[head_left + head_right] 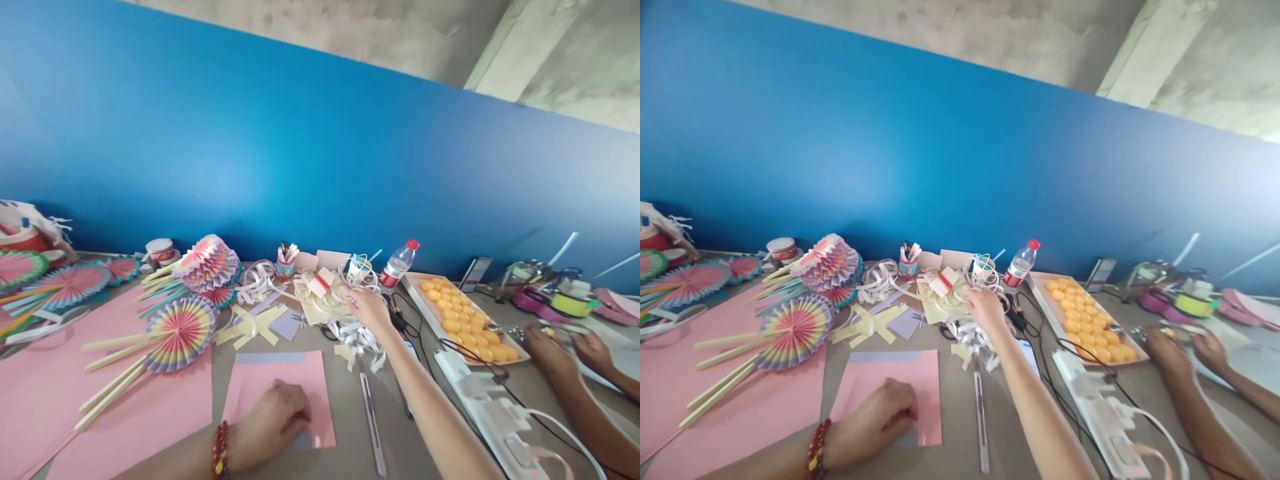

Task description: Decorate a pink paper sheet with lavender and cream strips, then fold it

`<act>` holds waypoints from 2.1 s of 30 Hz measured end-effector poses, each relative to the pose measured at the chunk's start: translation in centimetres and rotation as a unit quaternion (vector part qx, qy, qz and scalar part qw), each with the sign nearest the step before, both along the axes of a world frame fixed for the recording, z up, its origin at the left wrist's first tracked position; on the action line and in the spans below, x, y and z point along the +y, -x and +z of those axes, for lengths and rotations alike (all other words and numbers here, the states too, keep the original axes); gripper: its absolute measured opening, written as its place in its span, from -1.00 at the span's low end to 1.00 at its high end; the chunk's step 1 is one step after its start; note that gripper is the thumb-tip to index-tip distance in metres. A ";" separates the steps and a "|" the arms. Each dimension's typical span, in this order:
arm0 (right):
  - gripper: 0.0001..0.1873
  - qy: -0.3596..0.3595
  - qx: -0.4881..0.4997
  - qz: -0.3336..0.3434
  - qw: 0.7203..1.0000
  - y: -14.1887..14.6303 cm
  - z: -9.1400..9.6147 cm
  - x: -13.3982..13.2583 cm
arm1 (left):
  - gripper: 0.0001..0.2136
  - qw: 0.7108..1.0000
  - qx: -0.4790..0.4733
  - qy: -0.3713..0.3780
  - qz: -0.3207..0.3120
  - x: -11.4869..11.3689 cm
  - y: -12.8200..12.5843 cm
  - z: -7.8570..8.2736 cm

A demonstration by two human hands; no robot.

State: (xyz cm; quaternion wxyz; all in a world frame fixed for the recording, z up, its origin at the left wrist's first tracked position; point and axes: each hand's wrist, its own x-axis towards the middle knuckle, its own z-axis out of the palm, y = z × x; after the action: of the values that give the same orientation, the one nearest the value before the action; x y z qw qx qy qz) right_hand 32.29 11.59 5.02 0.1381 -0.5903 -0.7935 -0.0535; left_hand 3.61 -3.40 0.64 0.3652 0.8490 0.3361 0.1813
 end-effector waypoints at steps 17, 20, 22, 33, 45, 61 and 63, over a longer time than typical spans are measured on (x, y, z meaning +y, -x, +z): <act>-0.79 -0.056 -0.012 0.098 0.994 0.3 1.4 -0.8 | -0.85 0.971 -0.193 -0.059 0.131 17.4 -5.0 3.6; -0.83 -0.071 0.007 0.113 0.991 0.9 1.8 -2.0 | -0.90 0.969 -0.204 -0.069 0.120 18.6 -6.8 3.7; -0.86 -0.076 0.018 0.115 0.990 1.1 1.9 -2.5 | -0.92 0.968 -0.210 -0.070 0.120 18.5 -7.3 3.7; -0.84 -0.087 0.072 0.129 0.985 2.2 1.7 -2.4 | -0.95 0.962 -0.232 -0.025 0.145 18.1 -6.1 3.0; -0.87 -0.063 0.131 0.089 0.985 3.5 1.4 -3.1 | -0.95 0.964 -0.240 -0.038 0.112 16.8 -5.2 2.7; -0.86 -0.069 0.143 0.094 0.983 4.4 1.3 -3.3 | -0.91 0.968 -0.223 -0.048 0.106 16.6 -5.3 3.2; -0.87 -0.085 0.124 0.102 0.983 4.5 1.3 -3.3 | -0.92 0.968 -0.216 -0.055 0.111 16.5 -5.4 3.3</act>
State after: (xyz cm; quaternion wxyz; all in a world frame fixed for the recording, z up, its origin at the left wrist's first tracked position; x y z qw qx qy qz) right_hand 27.83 8.31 6.34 0.2892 -0.4945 -0.8190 -0.0326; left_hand 8.98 13.12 3.98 0.3595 0.7660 0.3306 0.4181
